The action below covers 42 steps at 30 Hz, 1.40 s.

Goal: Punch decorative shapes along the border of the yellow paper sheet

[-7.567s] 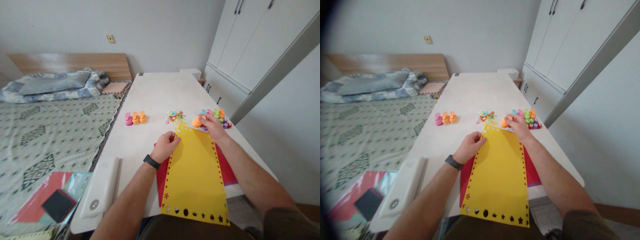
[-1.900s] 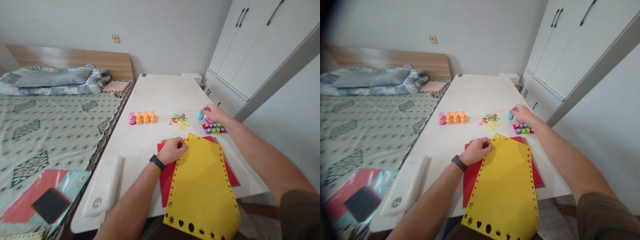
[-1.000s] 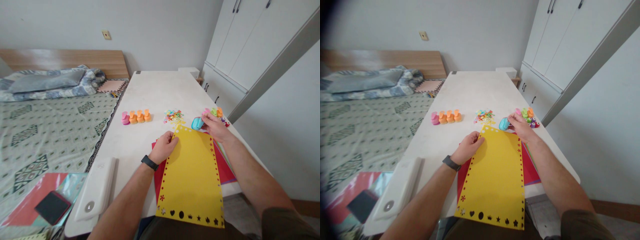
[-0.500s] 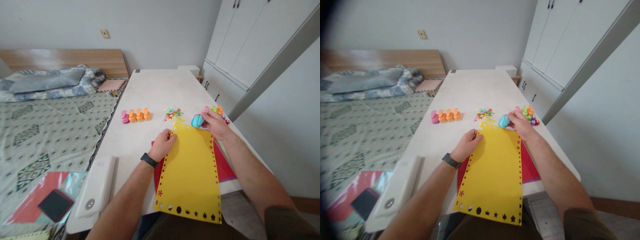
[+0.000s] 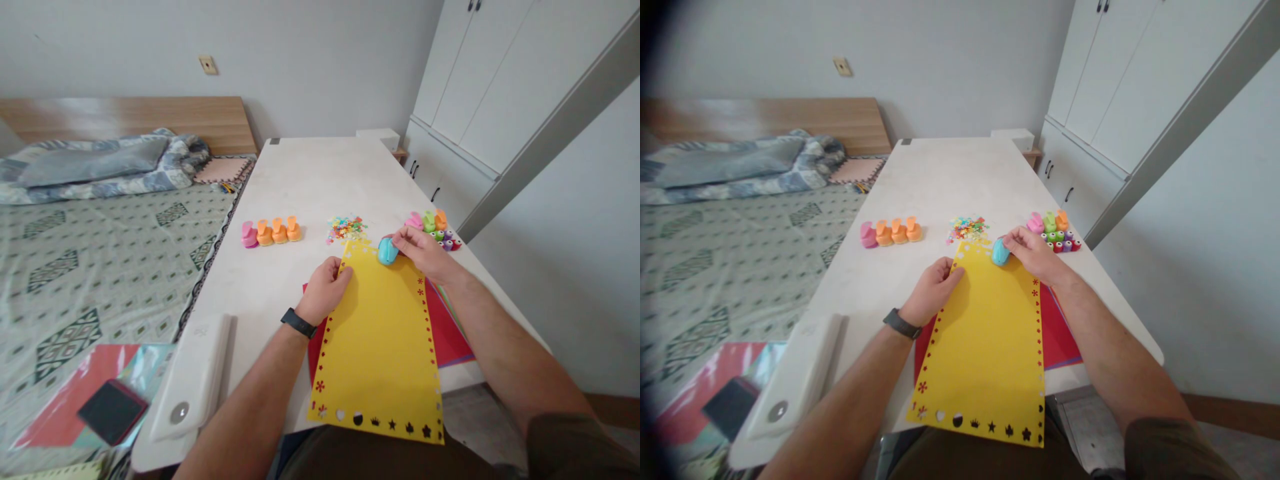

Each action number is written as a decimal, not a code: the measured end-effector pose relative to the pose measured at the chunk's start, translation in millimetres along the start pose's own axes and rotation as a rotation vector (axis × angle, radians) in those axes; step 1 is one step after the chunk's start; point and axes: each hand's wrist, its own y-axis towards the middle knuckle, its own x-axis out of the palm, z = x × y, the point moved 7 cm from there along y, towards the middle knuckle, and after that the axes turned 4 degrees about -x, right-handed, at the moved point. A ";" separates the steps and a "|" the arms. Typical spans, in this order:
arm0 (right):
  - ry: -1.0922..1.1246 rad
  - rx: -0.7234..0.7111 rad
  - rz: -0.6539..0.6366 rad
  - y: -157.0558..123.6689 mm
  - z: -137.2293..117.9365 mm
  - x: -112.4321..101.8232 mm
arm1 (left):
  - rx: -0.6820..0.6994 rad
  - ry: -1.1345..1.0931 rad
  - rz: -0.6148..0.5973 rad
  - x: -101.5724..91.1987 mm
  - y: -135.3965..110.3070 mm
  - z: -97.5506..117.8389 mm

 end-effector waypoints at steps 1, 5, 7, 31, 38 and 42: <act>-0.017 -0.004 -0.007 0.0 0.5 0.2 | 0.003 -0.002 0.002 0.0 -0.4 1.3; -0.057 -0.002 -0.031 0.0 3.5 0.9 | -0.026 -0.114 -0.031 3.0 -1.5 2.3; -0.056 -0.002 -0.048 -0.5 4.1 2.6 | -0.064 -0.234 -0.065 5.9 -2.0 0.6; -0.021 0.002 -0.181 -14.2 -4.9 26.0 | -0.240 -0.712 -0.430 28.7 -18.4 4.2; -0.056 0.046 -0.202 -16.2 -3.9 24.9 | -0.212 -0.712 -0.407 27.5 -17.9 7.0; -0.147 0.055 -0.221 -16.1 -2.4 25.3 | -0.194 -0.701 -0.411 26.9 -18.8 10.0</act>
